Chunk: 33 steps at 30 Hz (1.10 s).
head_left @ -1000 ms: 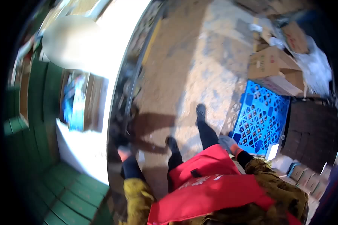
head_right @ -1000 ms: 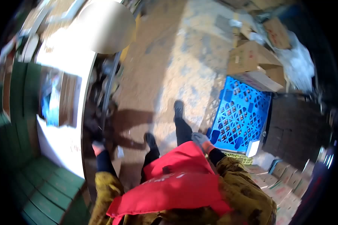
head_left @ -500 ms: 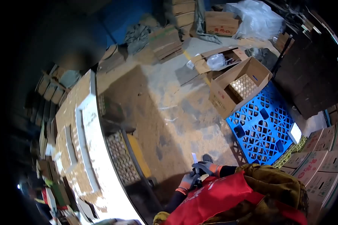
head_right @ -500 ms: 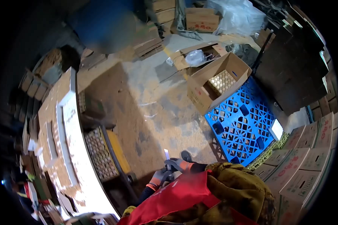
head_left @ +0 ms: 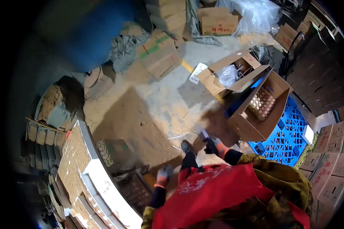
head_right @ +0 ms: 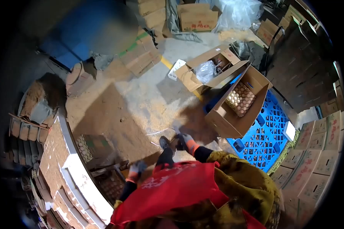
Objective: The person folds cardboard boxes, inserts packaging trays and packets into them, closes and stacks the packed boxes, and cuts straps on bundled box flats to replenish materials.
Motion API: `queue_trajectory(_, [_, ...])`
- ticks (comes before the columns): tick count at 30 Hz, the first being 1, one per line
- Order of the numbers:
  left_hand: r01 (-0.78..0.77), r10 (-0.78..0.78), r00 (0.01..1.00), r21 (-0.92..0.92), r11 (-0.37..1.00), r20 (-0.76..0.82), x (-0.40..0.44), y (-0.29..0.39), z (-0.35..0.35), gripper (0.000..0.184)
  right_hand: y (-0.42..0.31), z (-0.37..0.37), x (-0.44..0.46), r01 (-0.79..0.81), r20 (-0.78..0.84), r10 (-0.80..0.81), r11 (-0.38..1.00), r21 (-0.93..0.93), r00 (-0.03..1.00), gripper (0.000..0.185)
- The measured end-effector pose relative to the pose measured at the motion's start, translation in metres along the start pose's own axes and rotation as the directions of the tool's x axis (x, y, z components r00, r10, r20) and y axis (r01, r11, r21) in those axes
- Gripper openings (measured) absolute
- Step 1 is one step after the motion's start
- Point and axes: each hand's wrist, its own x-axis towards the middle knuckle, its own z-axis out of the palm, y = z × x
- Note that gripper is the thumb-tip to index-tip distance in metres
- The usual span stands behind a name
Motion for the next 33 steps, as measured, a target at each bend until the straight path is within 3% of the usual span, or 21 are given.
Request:
queue_trajectory(1, [0.201,-0.192,0.976,-0.089,0.976,0.102,0.016,-0.04,-0.009,0.026,-0.018,0.014,0.024,-0.022,-0.063,0.024,0.999,0.033,0.998,0.031])
queue_trajectory(3, [0.562,-0.522,0.827,-0.352,0.748,0.211,0.113,-0.013,-0.1,0.027,-0.054,0.039,0.073,0.045,-0.074,-0.055,0.991,-0.124,0.996,0.032])
queue_trajectory(5, [0.451,-0.449,0.892,-0.044,0.891,0.049,0.185,-0.079,-0.12,0.031,-0.101,0.071,0.102,-0.008,-0.133,0.031,0.985,0.171,0.991,0.032])
queue_trajectory(8, [0.393,-0.393,0.915,0.019,0.919,0.089,0.318,-0.081,-0.184,0.031,-0.13,0.081,0.186,0.253,-0.163,-0.281,0.952,-0.171,0.946,0.026])
queue_trajectory(9, [0.355,-0.352,0.932,-0.026,0.935,0.084,0.361,-0.097,-0.193,0.031,-0.142,0.087,0.221,0.288,-0.217,-0.306,0.951,-0.109,0.927,0.024])
queue_trajectory(11, [0.283,-0.276,0.958,-0.113,0.952,0.073,0.443,-0.131,-0.208,0.03,-0.168,0.097,0.277,0.152,-0.225,-0.113,0.975,0.164,0.968,0.019])
queue_trajectory(13, [0.29,-0.271,0.954,-0.174,0.941,0.124,0.531,-0.152,-0.22,0.03,-0.194,0.113,0.336,0.261,-0.253,-0.213,0.95,0.172,0.944,0.018])
queue_trajectory(16, [0.388,-0.361,0.917,-0.171,0.906,0.17,0.645,-0.21,-0.222,0.031,-0.24,0.132,0.443,0.22,-0.224,-0.134,0.878,0.424,0.965,0.02])
queue_trajectory(18, [0.363,-0.353,0.915,-0.016,0.932,0.198,0.741,-0.259,-0.213,0.036,-0.304,0.145,0.527,0.215,-0.352,-0.149,0.964,0.157,0.924,0.025])
queue_trajectory(20, [0.197,-0.199,0.971,0.027,0.98,0.129,0.836,-0.281,-0.213,0.04,-0.32,0.159,0.632,0.522,-0.42,-0.408,0.829,0.201,0.811,0.028])
queue_trajectory(22, [0.121,-0.124,0.984,0.029,0.992,0.131,0.927,-0.29,-0.21,0.048,-0.387,0.168,0.698,0.196,-0.302,-0.11,0.942,0.271,0.947,0.03])
queue_trajectory(23, [-0.069,0.004,0.992,0.509,0.858,0.129,0.971,-0.321,-0.2,0.05,-0.412,0.172,0.736,0.146,-0.242,-0.103,0.974,0.171,0.965,0.029])
queue_trajectory(24, [0.001,-0.05,0.996,0.518,0.855,0.08,1.014,-0.314,-0.195,0.055,-0.426,0.176,0.783,0.205,-0.225,-0.229,0.971,-0.126,0.947,0.027])
queue_trajectory(25, [-0.023,-0.027,0.997,0.633,0.773,0.069,1.059,-0.341,-0.182,0.057,-0.452,0.185,0.821,0.073,-0.256,-0.091,0.994,-0.078,0.962,0.026])
queue_trajectory(26, [-0.102,0.072,0.995,0.709,0.698,0.072,1.102,-0.366,-0.169,0.059,-0.47,0.191,0.849,0.183,-0.279,-0.247,0.955,-0.235,0.928,0.026])
queue_trajectory(27, [-0.417,0.221,0.903,0.875,0.248,0.368,1.153,-0.4,-0.162,0.062,-0.472,0.193,0.887,0.395,-0.27,-0.534,0.811,-0.432,0.801,0.027])
queue_trajectory(28, [-0.206,0.106,0.978,0.763,0.613,0.179,1.182,-0.371,-0.153,0.063,-0.499,0.199,0.9,0.361,-0.399,-0.381,0.924,-0.127,0.834,0.029])
queue_trajectory(29, [-0.244,0.163,0.97,0.723,0.646,0.181,1.215,-0.368,-0.141,0.065,-0.515,0.199,0.923,0.422,-0.477,-0.345,0.905,0.061,0.809,0.029])
queue_trajectory(30, [-0.279,0.222,0.96,0.677,0.681,0.172,1.246,-0.371,-0.126,0.067,-0.522,0.195,0.945,0.486,-0.565,-0.407,0.874,-0.012,0.717,0.024])
queue_trajectory(32, [-0.317,0.25,0.945,0.779,0.541,0.211,1.292,-0.383,-0.095,0.068,-0.535,0.187,0.99,0.553,-0.709,-0.506,0.81,-0.195,0.491,0.019])
queue_trajectory(33, [-0.339,0.262,0.935,0.82,0.461,0.239,1.307,-0.391,-0.079,0.069,-0.541,0.193,0.978,0.47,-0.751,-0.379,0.877,-0.103,0.541,0.019])
